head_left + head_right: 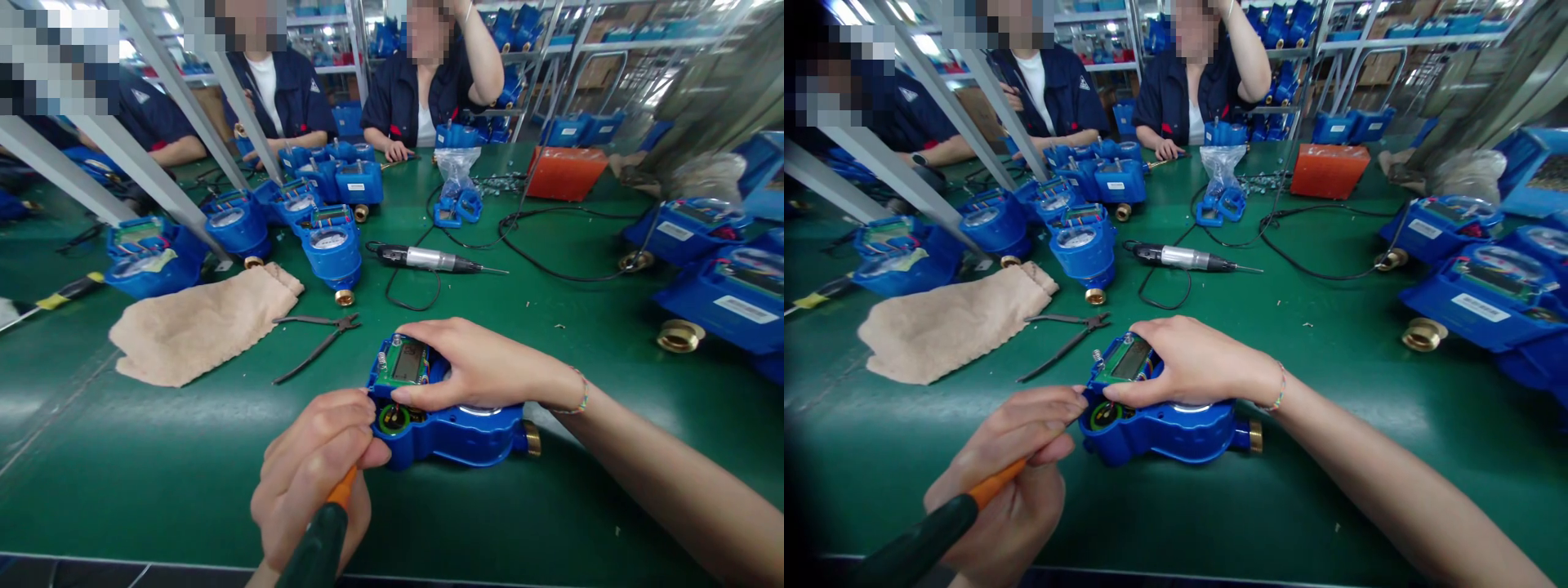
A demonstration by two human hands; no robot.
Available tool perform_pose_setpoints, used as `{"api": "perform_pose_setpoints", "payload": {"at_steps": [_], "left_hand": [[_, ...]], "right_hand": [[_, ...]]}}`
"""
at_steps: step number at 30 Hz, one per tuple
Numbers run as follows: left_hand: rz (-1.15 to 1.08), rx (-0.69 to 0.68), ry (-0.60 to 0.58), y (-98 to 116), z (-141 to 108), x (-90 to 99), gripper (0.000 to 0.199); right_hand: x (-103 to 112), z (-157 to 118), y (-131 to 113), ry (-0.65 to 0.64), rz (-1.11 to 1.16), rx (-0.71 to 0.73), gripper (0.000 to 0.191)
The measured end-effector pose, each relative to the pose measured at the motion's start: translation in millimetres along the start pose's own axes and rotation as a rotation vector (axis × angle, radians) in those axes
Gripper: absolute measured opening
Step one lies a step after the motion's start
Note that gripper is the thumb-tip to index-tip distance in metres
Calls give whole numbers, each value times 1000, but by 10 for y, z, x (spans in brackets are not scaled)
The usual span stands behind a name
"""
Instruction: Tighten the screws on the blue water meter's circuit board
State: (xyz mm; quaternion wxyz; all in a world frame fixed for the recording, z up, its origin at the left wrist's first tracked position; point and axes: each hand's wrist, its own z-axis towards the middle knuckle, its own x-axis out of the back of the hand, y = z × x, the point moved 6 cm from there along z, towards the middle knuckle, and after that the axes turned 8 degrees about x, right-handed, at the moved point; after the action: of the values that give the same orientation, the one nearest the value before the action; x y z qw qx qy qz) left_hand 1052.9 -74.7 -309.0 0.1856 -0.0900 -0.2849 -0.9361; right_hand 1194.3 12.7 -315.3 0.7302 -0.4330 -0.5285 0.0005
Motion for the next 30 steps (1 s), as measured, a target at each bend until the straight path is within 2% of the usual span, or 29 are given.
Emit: {"api": "perform_pose_setpoints", "payload": {"at_steps": [2,4,7,13,16,22,27,30], "left_hand": [[-8,64,3,-6,24,-15,20],[11,129,-51,-17,32,-57,17],[40,135,-106,-1,10,-89,15],[2,218,22,-77,-28,1,19],[-32,185,89,-87,-38,44,16],[-58,97,53,-95,-123,58,6],[-61,47,123,-114,-139,88,5],[-49,42,100,-90,-105,54,7]], "right_hand": [[-1,-17,-23,17,-6,9,50],[-2,-33,-51,37,-22,28,51],[-12,-44,-79,44,-31,50,52],[-18,-38,-58,27,-39,36,52],[-20,-33,-48,22,-44,29,53],[-24,-10,-36,19,-28,28,54],[-28,14,-21,9,-9,32,52],[-29,22,-9,11,-20,29,49]]}}
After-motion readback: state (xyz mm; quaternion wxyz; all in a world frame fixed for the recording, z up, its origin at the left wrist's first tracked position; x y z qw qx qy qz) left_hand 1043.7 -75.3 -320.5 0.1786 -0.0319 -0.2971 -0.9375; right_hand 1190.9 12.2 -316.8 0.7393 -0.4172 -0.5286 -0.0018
